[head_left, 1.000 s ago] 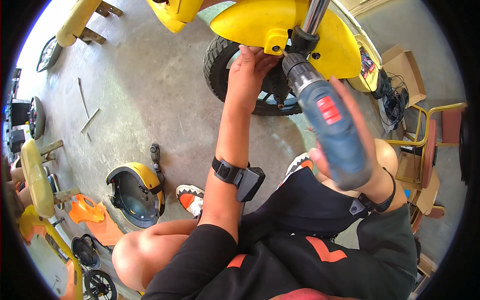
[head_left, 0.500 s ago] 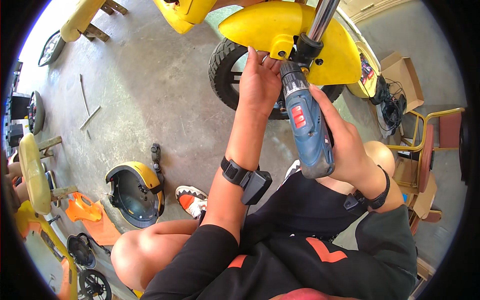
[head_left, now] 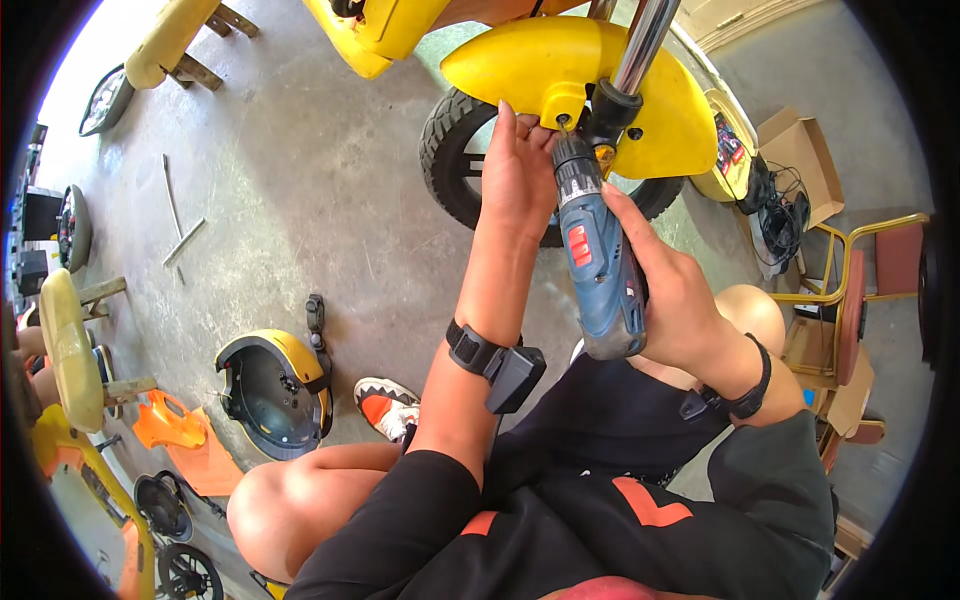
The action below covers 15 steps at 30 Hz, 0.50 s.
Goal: Repairing a yellow electric scooter by installing a front basket and securing reflectors using a drill and screwdriver.
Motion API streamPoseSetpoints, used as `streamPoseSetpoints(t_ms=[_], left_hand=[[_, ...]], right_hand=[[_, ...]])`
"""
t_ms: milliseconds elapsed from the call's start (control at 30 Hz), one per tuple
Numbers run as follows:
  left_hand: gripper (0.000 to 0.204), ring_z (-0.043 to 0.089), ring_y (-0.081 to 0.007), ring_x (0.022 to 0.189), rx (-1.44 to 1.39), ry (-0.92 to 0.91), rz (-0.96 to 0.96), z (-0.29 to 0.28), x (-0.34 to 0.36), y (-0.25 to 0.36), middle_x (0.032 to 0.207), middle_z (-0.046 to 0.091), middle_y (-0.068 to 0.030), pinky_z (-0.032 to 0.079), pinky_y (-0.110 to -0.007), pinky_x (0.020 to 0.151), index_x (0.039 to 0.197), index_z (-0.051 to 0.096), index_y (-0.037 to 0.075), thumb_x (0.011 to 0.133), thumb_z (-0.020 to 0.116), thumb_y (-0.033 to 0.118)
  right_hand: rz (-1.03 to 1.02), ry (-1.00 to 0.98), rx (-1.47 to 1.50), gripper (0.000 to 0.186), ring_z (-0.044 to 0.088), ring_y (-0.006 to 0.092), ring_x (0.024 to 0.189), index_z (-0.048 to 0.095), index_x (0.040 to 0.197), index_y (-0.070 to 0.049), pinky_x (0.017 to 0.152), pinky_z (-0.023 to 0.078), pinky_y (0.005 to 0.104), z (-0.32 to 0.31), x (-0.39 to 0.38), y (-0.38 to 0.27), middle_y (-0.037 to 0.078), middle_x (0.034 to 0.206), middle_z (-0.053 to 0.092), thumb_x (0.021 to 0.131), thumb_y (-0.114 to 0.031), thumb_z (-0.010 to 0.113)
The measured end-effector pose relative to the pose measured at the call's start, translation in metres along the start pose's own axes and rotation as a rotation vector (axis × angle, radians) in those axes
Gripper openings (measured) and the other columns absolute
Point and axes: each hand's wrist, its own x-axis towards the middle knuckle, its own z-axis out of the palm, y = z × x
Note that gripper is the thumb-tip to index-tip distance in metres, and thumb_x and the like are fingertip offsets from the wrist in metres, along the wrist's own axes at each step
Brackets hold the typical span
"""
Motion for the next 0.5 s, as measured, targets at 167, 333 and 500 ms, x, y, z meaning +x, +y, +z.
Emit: streamPoseSetpoints(t_ms=[167,333,500], left_hand=[[0.050,0.049,-0.0232,0.107,-0.092,-0.019,-0.060,-0.006,0.004,-0.004,0.115,0.053,-0.0127,0.036,-0.037,0.096,0.120,0.043,-0.001,0.096,0.036,0.042],[0.048,0.049,-0.0222,0.106,-0.050,-0.018,-0.039,0.000,0.004,-0.001,0.114,0.054,-0.0112,0.036,-0.035,0.096,0.120,0.043,0.000,0.096,0.036,0.041],[0.048,0.049,-0.0209,0.105,-0.032,-0.036,-0.006,0.002,0.001,-0.002,0.113,0.054,-0.0100,0.036,-0.035,0.096,0.119,0.045,0.000,0.096,0.035,0.041]], right_hand=[[0.017,0.007,0.007,0.086,0.063,0.0354,0.087,0.029,0.138,-0.001,0.073,0.051,0.0371,0.002,0.001,0.001,0.023,0.109,0.058,0.065,-0.008,0.074],[0.025,0.029,0.043,0.084,0.063,0.0351,0.086,0.030,0.137,-0.001,0.071,0.051,0.0370,0.000,0.005,-0.002,0.023,0.106,0.060,0.065,-0.007,0.073],[0.044,0.006,-0.013,0.085,0.064,0.0351,0.082,0.029,0.137,-0.002,0.069,0.051,0.0373,0.002,0.006,-0.006,0.022,0.103,0.061,0.064,-0.007,0.073]])
